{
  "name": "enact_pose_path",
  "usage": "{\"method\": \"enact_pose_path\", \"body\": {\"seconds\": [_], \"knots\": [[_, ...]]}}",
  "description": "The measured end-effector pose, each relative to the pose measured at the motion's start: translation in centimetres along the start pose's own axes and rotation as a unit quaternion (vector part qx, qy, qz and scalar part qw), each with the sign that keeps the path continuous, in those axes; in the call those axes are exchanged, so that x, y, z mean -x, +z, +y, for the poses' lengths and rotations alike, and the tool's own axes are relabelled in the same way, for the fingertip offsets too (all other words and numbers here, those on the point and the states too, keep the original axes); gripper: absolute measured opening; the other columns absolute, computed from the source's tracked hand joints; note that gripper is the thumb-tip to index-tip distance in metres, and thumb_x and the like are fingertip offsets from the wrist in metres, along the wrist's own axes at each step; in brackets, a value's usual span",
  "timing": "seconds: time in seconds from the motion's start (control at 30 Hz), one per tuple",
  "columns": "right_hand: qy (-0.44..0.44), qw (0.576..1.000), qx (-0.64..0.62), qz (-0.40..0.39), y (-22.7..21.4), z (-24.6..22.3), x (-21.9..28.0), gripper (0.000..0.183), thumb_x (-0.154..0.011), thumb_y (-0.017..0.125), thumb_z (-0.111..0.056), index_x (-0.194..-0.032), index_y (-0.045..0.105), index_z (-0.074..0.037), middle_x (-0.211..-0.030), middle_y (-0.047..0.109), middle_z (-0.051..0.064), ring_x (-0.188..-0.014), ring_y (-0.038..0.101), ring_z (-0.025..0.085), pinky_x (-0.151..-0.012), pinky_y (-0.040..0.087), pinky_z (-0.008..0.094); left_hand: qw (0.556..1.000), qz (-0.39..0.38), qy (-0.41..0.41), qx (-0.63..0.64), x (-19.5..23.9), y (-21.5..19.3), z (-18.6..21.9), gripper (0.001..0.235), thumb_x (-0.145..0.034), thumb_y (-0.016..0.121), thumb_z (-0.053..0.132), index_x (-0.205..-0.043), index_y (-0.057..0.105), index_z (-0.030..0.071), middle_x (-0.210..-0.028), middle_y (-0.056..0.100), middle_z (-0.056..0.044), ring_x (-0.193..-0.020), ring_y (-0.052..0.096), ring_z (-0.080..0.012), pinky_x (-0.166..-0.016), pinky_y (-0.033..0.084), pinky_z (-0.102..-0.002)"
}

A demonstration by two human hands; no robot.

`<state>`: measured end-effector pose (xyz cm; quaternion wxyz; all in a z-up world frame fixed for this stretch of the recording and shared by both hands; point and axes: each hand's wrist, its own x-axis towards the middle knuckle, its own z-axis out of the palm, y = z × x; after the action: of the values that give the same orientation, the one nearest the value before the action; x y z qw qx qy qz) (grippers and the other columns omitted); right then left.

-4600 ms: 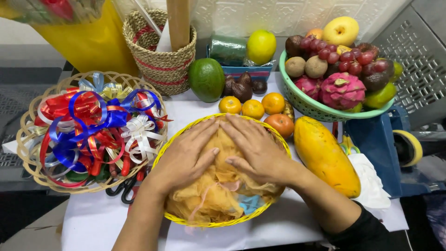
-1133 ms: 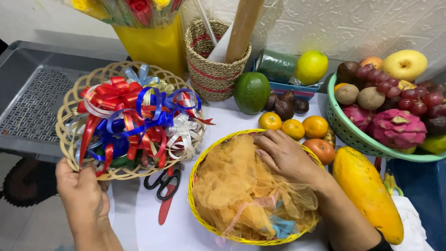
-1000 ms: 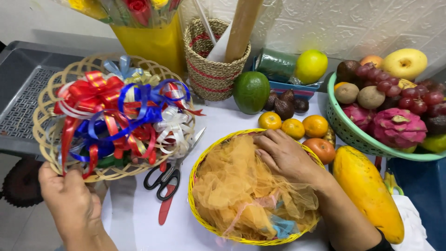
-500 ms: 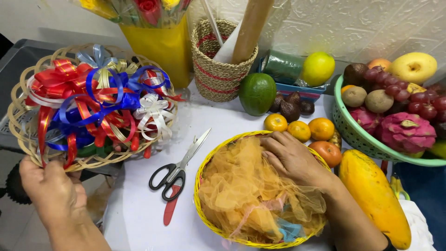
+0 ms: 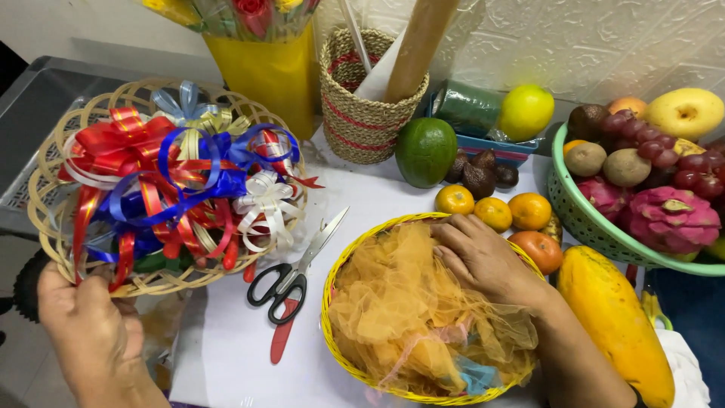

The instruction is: Arranging decorative mesh fabric inside a small woven basket to prepare it for a gift arrangement.

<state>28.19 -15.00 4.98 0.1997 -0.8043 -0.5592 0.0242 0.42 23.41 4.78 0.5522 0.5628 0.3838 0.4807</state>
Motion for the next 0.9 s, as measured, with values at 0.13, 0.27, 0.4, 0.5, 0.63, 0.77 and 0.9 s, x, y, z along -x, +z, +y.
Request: {"method": "enact_pose_path", "body": {"seconds": [0.13, 0.27, 0.4, 0.5, 0.63, 0.77, 0.9], "knots": [[0.002, 1.0, -0.001, -0.002, -0.3, -0.3, -0.1, 0.032, -0.106, 0.045, -0.031, -0.122, 0.06, -0.007, -0.107, 0.057, 0.011, -0.096, 0.055, 0.028, -0.083, 0.045, 0.043, 1.0, -0.003, -0.018, 0.013, 1.8, 0.9, 0.4, 0.043, -0.09, 0.041, 0.001, -0.127, 0.057, 0.015, -0.107, 0.064, -0.002, -0.092, 0.067, -0.0143, -0.072, 0.062, -0.033], [-0.005, 1.0, -0.001, 0.002, -0.1, -0.1, 0.0, 0.031, -0.107, 0.045, -0.03, -0.121, 0.059, -0.007, -0.106, 0.057, 0.011, -0.095, 0.055, 0.029, -0.082, 0.045, 0.043, 0.997, 0.0, -0.079, 0.023, 3.3, 2.5, 1.3, 0.047, -0.09, 0.038, 0.0, -0.13, 0.054, 0.017, -0.102, 0.064, -0.006, -0.084, 0.068, -0.0198, -0.061, 0.062, -0.043], [-0.004, 1.0, -0.006, 0.001, -0.4, -0.4, 0.0, 0.03, -0.107, 0.044, -0.03, -0.12, 0.059, -0.007, -0.106, 0.057, 0.01, -0.094, 0.054, 0.028, -0.082, 0.044, 0.042, 0.995, -0.004, -0.094, 0.022, 3.0, 3.7, 0.8, 0.05, -0.088, 0.034, 0.0, -0.13, 0.051, 0.021, -0.107, 0.062, -0.004, -0.087, 0.067, -0.0215, -0.063, 0.062, -0.045], [-0.01, 1.0, 0.008, 0.01, -0.2, -0.2, 0.0, 0.033, -0.107, 0.045, -0.03, -0.124, 0.059, -0.006, -0.107, 0.056, 0.012, -0.094, 0.055, 0.029, -0.082, 0.045, 0.043, 0.997, -0.017, -0.047, 0.065, 2.0, 3.8, -1.7, 0.045, -0.088, 0.037, -0.004, -0.126, 0.049, 0.016, -0.106, 0.062, -0.007, -0.087, 0.066, -0.0204, -0.062, 0.061, -0.041], [-0.007, 1.0, -0.004, 0.005, -0.2, -0.3, 0.1, 0.032, -0.107, 0.044, -0.031, -0.122, 0.059, -0.007, -0.105, 0.056, 0.011, -0.093, 0.054, 0.028, -0.081, 0.045, 0.043, 1.0, -0.015, -0.012, 0.024, 1.9, 4.2, -3.0, 0.045, -0.086, 0.038, -0.004, -0.127, 0.045, 0.013, -0.12, 0.06, -0.008, -0.104, 0.065, -0.0195, -0.075, 0.059, -0.037], [-0.017, 1.0, -0.004, 0.012, -0.3, -0.2, -0.1, 0.032, -0.106, 0.045, -0.03, -0.122, 0.06, -0.006, -0.108, 0.058, 0.012, -0.095, 0.055, 0.029, -0.083, 0.045, 0.043, 0.999, -0.038, -0.013, 0.001, 1.4, 3.9, -3.4, 0.039, -0.092, 0.038, -0.004, -0.127, 0.041, 0.013, -0.127, 0.057, -0.011, -0.105, 0.064, -0.022, -0.073, 0.061, -0.04], [-0.016, 1.0, 0.0, 0.014, -0.3, -0.3, -0.1, 0.031, -0.106, 0.046, -0.029, -0.122, 0.06, -0.006, -0.107, 0.058, 0.011, -0.095, 0.055, 0.029, -0.083, 0.046, 0.043, 0.997, -0.057, -0.002, -0.048, 2.1, 4.1, -1.4, 0.035, -0.095, 0.041, 0.003, -0.131, 0.038, 0.004, -0.131, 0.056, -0.018, -0.112, 0.063, -0.0275, -0.082, 0.059, -0.042]]}}
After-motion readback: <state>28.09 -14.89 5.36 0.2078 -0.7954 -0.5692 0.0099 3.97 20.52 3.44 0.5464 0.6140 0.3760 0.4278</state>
